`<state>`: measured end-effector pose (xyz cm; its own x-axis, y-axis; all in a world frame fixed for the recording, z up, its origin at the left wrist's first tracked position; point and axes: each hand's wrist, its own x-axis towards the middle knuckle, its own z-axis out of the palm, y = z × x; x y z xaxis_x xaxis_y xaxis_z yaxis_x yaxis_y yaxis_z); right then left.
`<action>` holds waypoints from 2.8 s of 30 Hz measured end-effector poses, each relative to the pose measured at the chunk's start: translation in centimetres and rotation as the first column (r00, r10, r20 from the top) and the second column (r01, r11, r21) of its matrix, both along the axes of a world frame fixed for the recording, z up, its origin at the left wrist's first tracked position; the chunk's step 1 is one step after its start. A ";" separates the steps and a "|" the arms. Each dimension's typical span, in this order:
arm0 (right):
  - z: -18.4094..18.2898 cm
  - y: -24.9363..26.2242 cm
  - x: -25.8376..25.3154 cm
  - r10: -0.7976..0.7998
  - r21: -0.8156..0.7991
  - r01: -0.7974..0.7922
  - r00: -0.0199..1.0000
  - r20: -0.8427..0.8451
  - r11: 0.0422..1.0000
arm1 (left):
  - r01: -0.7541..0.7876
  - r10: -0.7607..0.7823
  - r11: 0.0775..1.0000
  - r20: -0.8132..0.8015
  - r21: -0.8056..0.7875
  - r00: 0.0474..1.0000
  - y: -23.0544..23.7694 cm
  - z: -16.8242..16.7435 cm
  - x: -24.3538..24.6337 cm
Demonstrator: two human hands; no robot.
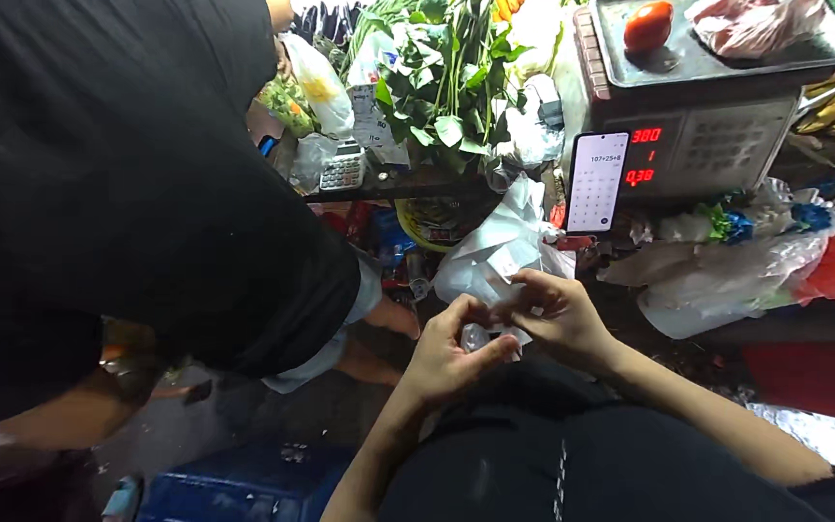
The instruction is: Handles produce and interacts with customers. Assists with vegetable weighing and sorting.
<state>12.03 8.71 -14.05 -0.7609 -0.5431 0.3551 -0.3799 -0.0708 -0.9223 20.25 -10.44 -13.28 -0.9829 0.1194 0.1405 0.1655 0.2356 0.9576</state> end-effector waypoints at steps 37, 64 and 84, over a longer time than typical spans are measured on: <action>9.5 0.8 -17.2 0.438 0.618 -0.370 0.898 0.046 0.693 | -0.411 0.579 0.620 0.036 -0.668 0.815 -6.3 -2.9 0.0; 8.0 -8.8 -13.3 0.381 0.084 -0.378 0.846 -0.373 0.922 | -0.614 0.667 0.625 -0.081 -0.482 0.741 -3.6 0.5 -1.3; 17.0 -6.7 -25.0 0.271 0.652 0.093 0.859 -0.435 0.753 | -0.571 0.499 0.667 -0.282 -0.478 0.819 -7.1 -2.1 0.9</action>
<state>-12.99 2.06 2.97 -0.5247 -0.8280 0.1976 -0.7977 0.3971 -0.4539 21.13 -17.55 -15.43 -0.8806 -0.3333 0.3368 -0.0472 0.7691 0.6374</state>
